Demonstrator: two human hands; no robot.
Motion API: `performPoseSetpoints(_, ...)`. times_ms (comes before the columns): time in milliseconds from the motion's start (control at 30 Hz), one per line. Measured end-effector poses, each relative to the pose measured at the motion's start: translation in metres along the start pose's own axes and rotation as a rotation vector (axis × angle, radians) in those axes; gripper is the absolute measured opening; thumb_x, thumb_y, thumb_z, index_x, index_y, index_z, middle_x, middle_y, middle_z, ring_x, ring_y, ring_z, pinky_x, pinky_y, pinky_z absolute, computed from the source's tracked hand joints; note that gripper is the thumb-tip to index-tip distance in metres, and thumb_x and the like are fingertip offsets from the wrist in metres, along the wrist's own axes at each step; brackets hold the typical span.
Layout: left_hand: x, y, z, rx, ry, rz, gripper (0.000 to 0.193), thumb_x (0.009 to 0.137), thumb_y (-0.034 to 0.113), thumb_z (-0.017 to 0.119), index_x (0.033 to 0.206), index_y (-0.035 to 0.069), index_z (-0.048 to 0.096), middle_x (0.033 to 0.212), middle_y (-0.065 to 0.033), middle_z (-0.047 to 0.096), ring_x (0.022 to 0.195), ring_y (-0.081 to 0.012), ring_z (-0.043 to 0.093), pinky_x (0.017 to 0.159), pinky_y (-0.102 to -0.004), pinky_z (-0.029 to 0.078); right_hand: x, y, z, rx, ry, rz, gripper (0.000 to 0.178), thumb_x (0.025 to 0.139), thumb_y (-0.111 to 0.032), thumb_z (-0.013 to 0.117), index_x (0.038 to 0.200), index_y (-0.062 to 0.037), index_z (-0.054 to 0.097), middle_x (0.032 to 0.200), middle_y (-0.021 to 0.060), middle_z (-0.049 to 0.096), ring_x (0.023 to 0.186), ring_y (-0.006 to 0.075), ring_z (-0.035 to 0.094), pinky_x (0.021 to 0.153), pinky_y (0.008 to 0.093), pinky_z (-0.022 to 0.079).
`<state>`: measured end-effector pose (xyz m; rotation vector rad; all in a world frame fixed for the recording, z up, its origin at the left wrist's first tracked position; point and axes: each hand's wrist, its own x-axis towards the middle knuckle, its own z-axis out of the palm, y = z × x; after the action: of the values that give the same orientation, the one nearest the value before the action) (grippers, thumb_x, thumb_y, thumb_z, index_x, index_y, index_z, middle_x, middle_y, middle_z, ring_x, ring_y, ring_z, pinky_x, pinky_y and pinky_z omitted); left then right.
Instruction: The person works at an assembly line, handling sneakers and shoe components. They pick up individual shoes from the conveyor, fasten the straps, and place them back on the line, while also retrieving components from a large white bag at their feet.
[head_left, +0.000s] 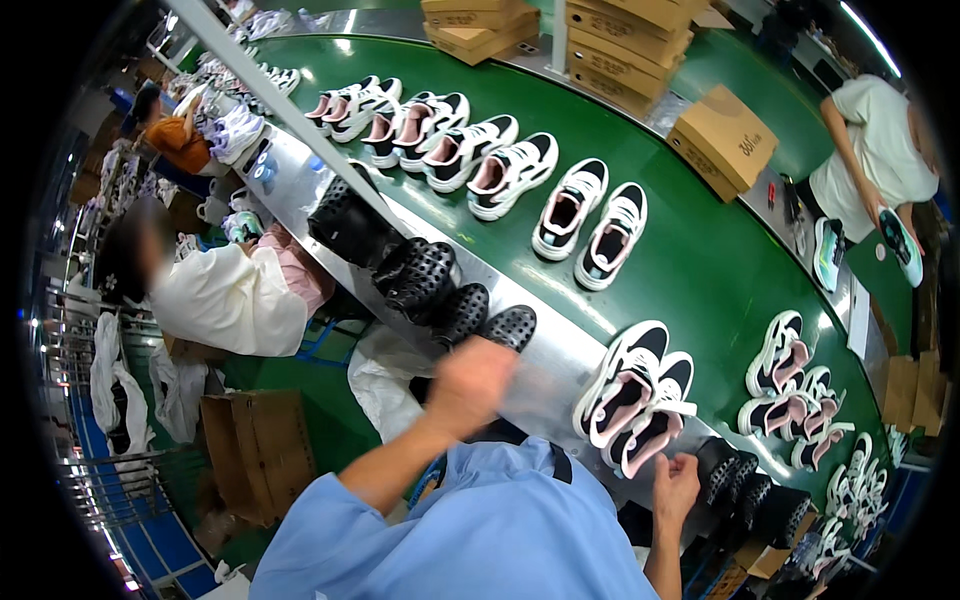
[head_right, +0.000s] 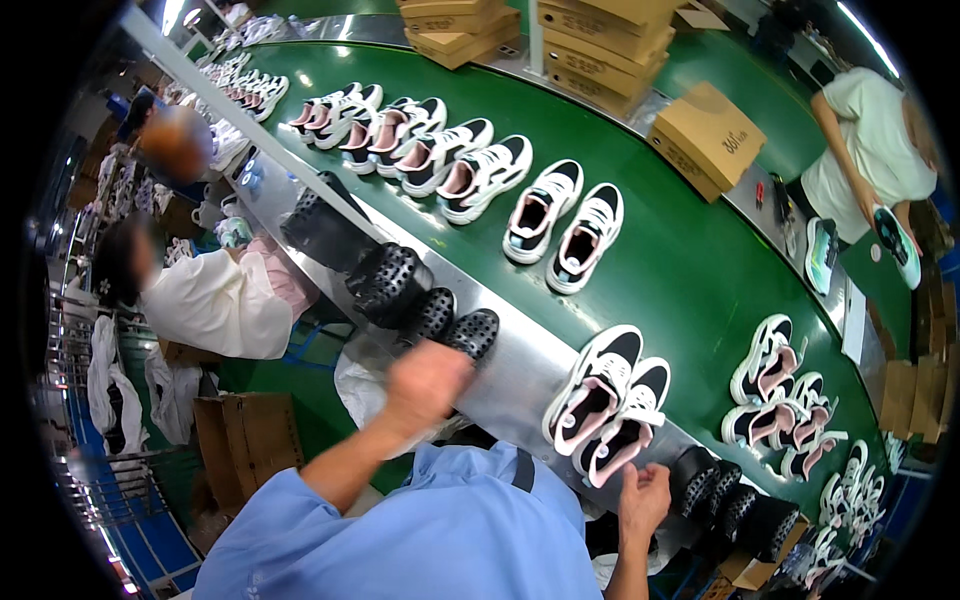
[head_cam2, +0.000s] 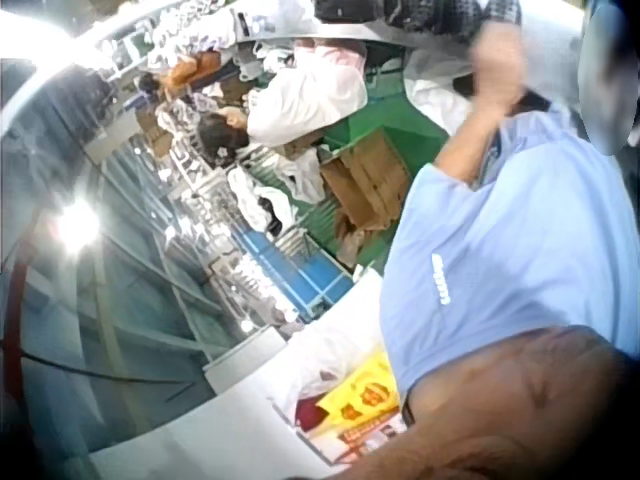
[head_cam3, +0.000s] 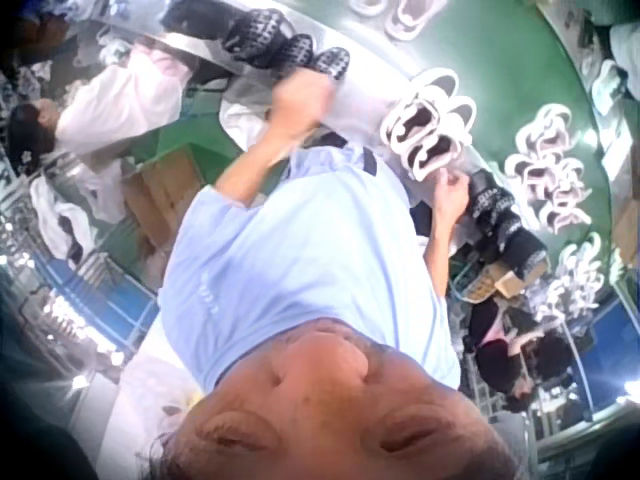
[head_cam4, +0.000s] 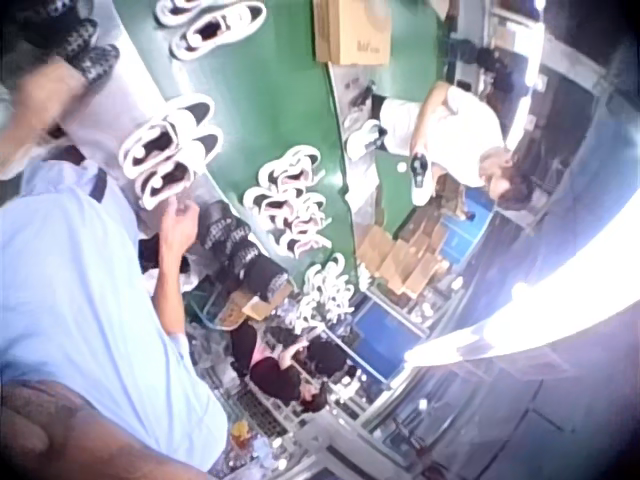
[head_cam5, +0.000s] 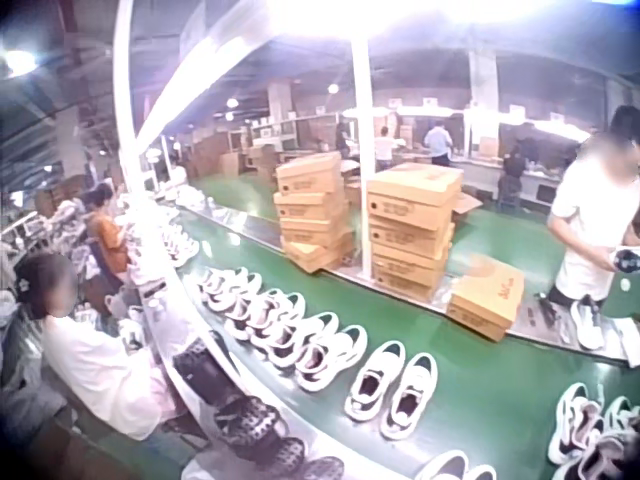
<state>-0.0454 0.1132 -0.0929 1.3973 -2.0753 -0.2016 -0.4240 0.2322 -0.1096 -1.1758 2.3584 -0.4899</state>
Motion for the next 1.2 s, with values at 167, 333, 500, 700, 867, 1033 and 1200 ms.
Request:
performPoseSetpoints(167, -0.018, -0.158, -0.071, 0.281, 0.287, -0.472, 0.018, 0.094, 0.013, 0.072, 0.106, -0.001, 0.070, 0.098, -0.0182, 0.067, 0.089, -0.0398, 0.065, 0.078, -0.0471, 0.052, -0.019, -0.012, 0.011, 0.211, -0.007, -0.066, 0.019, 0.094, -0.013, 0.074, 0.095, 0.0034, 0.065, 0.076, 0.0094, 0.068, 0.066, 0.0158, 0.064, 0.064, 0.0324, 0.053)
performPoseSetpoints(333, -0.055, -0.255, -0.036, 0.387, 0.022, -0.538, 0.042, 0.084, 0.023, 0.083, 0.118, 0.000, 0.070, 0.111, -0.0169, 0.066, 0.101, -0.0389, 0.065, 0.090, -0.0455, 0.054, -0.039, -0.053, 0.036, 0.270, -0.156, -0.102, 0.017, 0.095, -0.011, 0.073, 0.092, 0.0043, 0.066, 0.070, 0.0069, 0.066, 0.062, 0.0121, 0.060, 0.060, 0.0289, 0.051)
performPoseSetpoints(500, -0.049, -0.241, -0.051, 0.277, 0.050, -0.583, 0.044, 0.083, 0.024, 0.084, 0.118, 0.000, 0.071, 0.114, -0.0170, 0.068, 0.107, -0.0396, 0.066, 0.091, -0.0461, 0.053, -0.052, -0.063, 0.044, 0.181, -0.185, -0.129, 0.019, 0.095, -0.012, 0.073, 0.092, 0.0050, 0.066, 0.070, 0.0074, 0.066, 0.062, 0.0123, 0.060, 0.060, 0.0296, 0.050)
performPoseSetpoints(700, -0.012, -0.092, -0.127, 0.084, 0.381, -0.501, 0.040, 0.080, 0.012, 0.086, 0.113, -0.001, 0.069, 0.104, -0.0137, 0.065, 0.086, -0.0310, 0.064, 0.076, -0.0386, 0.054, -0.052, -0.107, 0.046, 0.443, -0.176, -0.097, 0.022, 0.098, -0.015, 0.072, 0.107, 0.0034, 0.066, 0.086, 0.0082, 0.070, 0.073, 0.0143, 0.065, 0.066, 0.0288, 0.053)
performPoseSetpoints(867, -0.006, 0.030, -0.046, -0.203, 0.078, -0.030, 0.044, 0.074, 0.015, 0.090, 0.110, 0.001, 0.069, 0.106, -0.0170, 0.065, 0.092, -0.0369, 0.064, 0.079, -0.0420, 0.055, -0.046, -0.182, 0.082, 1.273, -0.665, 0.102, 0.045, 0.103, -0.020, 0.067, 0.140, -0.0037, 0.048, 0.129, 0.0082, 0.063, 0.113, 0.0176, 0.065, 0.091, 0.0346, 0.057)
performPoseSetpoints(1033, 0.020, 0.073, 0.001, -0.563, -0.176, 0.124, 0.046, 0.079, 0.020, 0.088, 0.116, 0.002, 0.068, 0.109, -0.0172, 0.066, 0.096, -0.0369, 0.065, 0.081, -0.0426, 0.055, -0.032, -0.128, 0.028, 1.394, -0.740, 0.418, 0.043, 0.097, -0.013, 0.068, 0.136, -0.0042, 0.054, 0.118, 0.0063, 0.068, 0.105, 0.0174, 0.068, 0.092, 0.0370, 0.057)
performPoseSetpoints(1200, 0.043, 0.101, 0.080, -0.990, -0.550, -0.262, 0.033, 0.087, 0.016, 0.079, 0.116, 0.004, 0.071, 0.116, -0.0122, 0.068, 0.112, -0.0253, 0.066, 0.100, -0.0359, 0.050, -0.041, -0.086, 0.020, 1.055, -0.762, 0.282, 0.059, 0.099, -0.034, 0.069, 0.142, 0.0018, 0.051, 0.113, 0.0100, 0.068, 0.102, 0.0165, 0.065, 0.090, 0.0370, 0.054)
